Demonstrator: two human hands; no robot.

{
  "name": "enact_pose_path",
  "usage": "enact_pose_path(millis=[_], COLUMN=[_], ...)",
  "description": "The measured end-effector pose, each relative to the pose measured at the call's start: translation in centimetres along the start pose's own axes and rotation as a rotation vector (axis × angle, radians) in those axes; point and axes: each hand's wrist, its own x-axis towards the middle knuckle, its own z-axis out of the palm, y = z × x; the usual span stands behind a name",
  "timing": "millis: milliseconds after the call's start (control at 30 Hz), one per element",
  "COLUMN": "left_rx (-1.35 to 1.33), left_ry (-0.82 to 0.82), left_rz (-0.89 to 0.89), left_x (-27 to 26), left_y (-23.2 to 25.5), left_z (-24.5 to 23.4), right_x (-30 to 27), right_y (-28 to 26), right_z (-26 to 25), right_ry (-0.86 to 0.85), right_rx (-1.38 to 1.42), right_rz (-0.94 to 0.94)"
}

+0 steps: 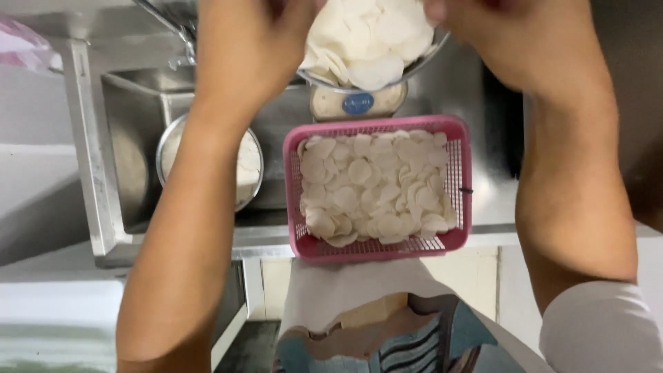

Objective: Separating thin white vegetable slices that are stuck together and placing them into a sorting basket.

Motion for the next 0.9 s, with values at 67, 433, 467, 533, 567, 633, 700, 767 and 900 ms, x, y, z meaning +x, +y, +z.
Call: enact_pose_path(millis=[67, 433, 467, 533, 567, 633, 700, 767, 900], left_rx=[-0.129, -0.205, -0.202, -0.327, -0.327, -0.662, -0.690, -0.717, -0.588], left_ry=[0.048, -0.412, -0.409, -0.446, -0.440, -0.366, -0.268, -0.175, -0.059], left_rz=[0.005, -0.682, -0.682, -0.676, -0.671, -0.597, -0.571, -0.541, -0.405], left_x=[-4.5, -21.2, -20.7, -19.8, -19.1, -17.5, -15.9, -13.9, -9.5], left_y=[1.1, -5.3, -4.2, -1.8, -0.7, 1.6, 3.0, 4.0, 6.4], left_z=[0.6, 17.9, 17.1, 15.6, 15.0, 13.7, 12.8, 11.5, 6.8], right_x=[-3.0, -13.8, -13.5, -13.0, -12.3, -11.0, -10.0, -8.9, -5.8], right_y=[1.5, 23.6, 22.3, 19.5, 17.0, 11.8, 11.0, 10.1, 6.6], right_z=[3.5, 23.1, 22.0, 19.6, 17.9, 14.6, 13.0, 11.7, 9.1], right_ry=[-0.023, -0.471, -0.470, -0.444, -0.443, -0.270, -0.190, -0.105, 0.066], right_rx=[0.004, -0.579, -0.578, -0.261, -0.265, 0.147, 0.157, 0.167, 0.153], right_rz=[0.022, -0.363, -0.367, -0.157, -0.163, 0.066, 0.078, 0.090, 0.109])
